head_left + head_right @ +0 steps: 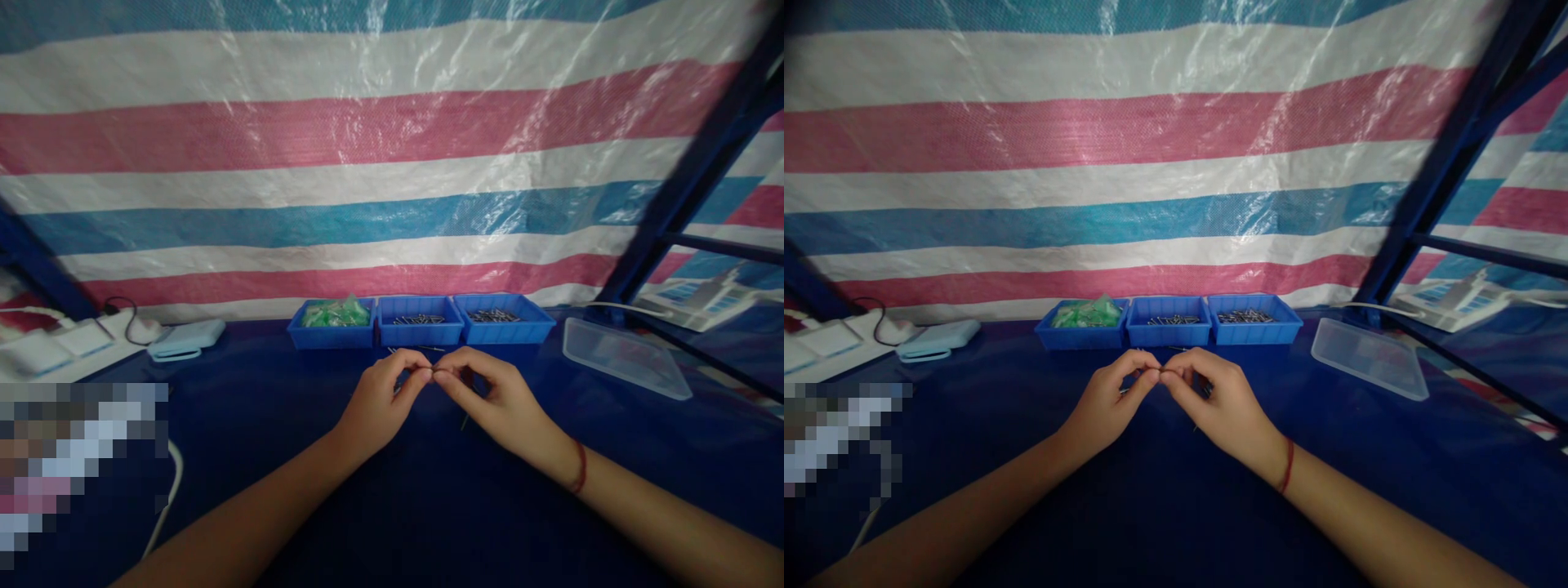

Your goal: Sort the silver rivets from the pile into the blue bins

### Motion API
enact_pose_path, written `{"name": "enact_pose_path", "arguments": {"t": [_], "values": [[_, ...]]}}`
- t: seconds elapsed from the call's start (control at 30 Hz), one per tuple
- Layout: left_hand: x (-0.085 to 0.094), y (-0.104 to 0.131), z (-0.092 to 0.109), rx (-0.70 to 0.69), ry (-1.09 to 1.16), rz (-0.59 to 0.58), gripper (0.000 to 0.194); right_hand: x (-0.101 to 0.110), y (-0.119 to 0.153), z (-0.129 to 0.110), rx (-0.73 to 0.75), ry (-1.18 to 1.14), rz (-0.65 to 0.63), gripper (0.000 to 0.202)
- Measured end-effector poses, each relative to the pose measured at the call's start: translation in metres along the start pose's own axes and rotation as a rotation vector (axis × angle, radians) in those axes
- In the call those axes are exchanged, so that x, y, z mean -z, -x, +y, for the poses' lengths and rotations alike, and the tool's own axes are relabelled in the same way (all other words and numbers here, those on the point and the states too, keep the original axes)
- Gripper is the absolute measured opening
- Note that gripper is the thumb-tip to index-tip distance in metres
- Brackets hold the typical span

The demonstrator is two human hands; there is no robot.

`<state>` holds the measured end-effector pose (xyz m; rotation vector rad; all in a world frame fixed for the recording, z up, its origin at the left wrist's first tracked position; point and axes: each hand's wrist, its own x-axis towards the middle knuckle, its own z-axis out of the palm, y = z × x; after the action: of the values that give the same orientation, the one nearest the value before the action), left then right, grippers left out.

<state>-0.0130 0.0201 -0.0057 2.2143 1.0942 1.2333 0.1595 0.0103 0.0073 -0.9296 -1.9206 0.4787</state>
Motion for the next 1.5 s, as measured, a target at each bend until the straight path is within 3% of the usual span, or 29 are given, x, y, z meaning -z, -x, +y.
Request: {"name": "enact_pose_path", "arguments": {"t": [0.43,1.03,1.23,1.3,1.4,1.5], "values": [[0.000,0.002,0.005,-0.024,0.027,-0.073,0.013,-0.001,0.003,-0.002,-0.012,-0.042,0.041,0.012],[0.001,-0.001,0.002,-0.111,-0.042,0.109,0.004,0.002,0.002,-0.001,0.099,0.071,0.021,0.010],[0.000,0.001,-0.002,-0.103,-0.068,0.132,0.009,0.002,0.001,0.002,0.096,0.082,-0.060,0.014],[-0.001,0.002,-0.003,-0.083,-0.059,0.131,0.020,0.003,-0.001,0.007,0.058,0.079,-0.080,0.015],[0.000,0.002,-0.003,-0.066,-0.045,0.137,0.034,0.010,-0.009,0.022,-0.057,0.114,0.031,0.020],[0.000,0.001,-0.003,-0.067,-0.075,0.135,0.027,0.027,-0.019,0.046,-0.197,0.214,0.250,0.027]]}}
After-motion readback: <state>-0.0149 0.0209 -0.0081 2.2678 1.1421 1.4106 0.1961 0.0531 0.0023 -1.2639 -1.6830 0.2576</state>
